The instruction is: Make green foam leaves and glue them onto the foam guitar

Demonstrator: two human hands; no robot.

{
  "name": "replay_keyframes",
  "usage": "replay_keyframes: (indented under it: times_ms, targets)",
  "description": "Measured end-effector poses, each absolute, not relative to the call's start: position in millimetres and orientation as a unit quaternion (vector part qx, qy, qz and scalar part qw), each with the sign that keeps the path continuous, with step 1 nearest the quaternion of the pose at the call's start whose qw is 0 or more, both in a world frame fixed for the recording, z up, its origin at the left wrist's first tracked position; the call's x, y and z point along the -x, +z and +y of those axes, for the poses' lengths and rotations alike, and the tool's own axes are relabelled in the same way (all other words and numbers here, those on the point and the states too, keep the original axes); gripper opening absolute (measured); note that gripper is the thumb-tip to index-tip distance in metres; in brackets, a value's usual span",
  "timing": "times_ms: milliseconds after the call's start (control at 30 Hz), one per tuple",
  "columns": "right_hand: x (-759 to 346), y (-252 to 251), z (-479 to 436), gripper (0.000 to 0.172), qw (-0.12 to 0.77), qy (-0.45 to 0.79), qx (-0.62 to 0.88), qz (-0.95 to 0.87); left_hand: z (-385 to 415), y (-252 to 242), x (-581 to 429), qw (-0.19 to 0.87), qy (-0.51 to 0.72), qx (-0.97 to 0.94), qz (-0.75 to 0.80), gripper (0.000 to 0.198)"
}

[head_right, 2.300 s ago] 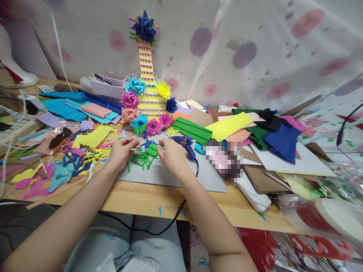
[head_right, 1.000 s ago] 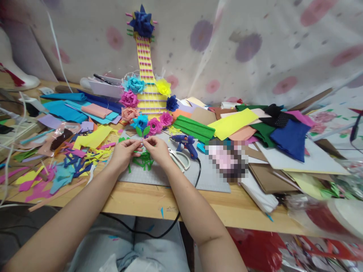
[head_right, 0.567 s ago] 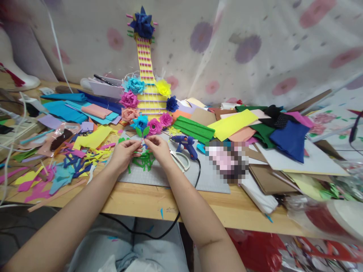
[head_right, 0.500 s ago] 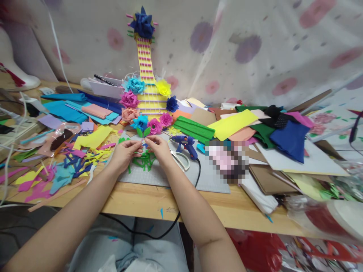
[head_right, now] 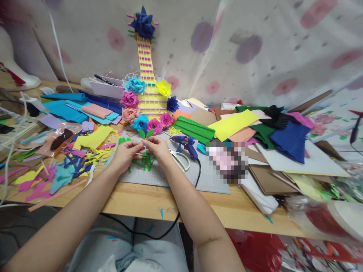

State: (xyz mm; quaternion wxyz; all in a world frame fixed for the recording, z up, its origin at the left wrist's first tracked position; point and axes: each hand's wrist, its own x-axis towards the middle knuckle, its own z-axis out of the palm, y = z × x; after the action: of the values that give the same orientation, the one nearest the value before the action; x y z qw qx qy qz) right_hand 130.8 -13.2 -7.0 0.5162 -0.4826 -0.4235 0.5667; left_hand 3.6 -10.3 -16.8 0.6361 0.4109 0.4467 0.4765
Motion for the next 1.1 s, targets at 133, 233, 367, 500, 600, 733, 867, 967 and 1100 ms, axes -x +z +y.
replay_keyframes:
  times_ms: [133, 233, 367, 500, 600, 733, 867, 967, 1100]
  targets:
    - [-131.9, -8.6, -11.9, 0.031, 0.51, 0.571, 0.482, -0.427, -9.5, -17.5, -3.1, 0.637, 0.476, -0.41, 0.447, 0.035]
    - [-132.0, -9.6, -11.1, 0.03, 0.516, 0.564, 0.481, -0.428, -9.9, -17.0, -2.7, 0.638, 0.475, -0.41, 0.447, 0.034]
    - [-131.9, -10.1, -10.4, 0.028, 0.52, 0.549, 0.488, -0.436, -10.7, -16.2, -3.1, 0.638, 0.473, -0.41, 0.448, 0.032]
    - [-131.6, -9.8, -10.0, 0.028, 0.532, 0.537, 0.488, -0.436, -10.8, -16.5, -3.7, 0.64, 0.47, -0.41, 0.448, 0.031]
    - [-131.2, -9.5, -10.1, 0.027, 0.54, 0.528, 0.487, -0.439, -10.7, -17.1, -3.9, 0.643, 0.469, -0.411, 0.445, 0.031]
    - [-131.1, -9.2, -10.4, 0.027, 0.545, 0.517, 0.494, -0.438, -11.1, -16.9, -4.0, 0.645, 0.468, -0.409, 0.444, 0.031]
    - [-132.3, -9.6, -9.6, 0.026, 0.552, 0.508, 0.506, -0.425, -12.7, -15.6, -3.8, 0.646, 0.46, -0.419, 0.442, 0.035]
    - [-133.8, -10.6, -9.1, 0.027, 0.556, 0.511, 0.507, -0.416, -13.9, -14.7, -4.1, 0.64, 0.453, -0.426, 0.452, 0.033]
    - [-136.6, -12.6, -9.6, 0.029, 0.539, 0.539, 0.503, -0.408, -14.3, -14.4, -4.8, 0.636, 0.451, -0.426, 0.459, 0.03]
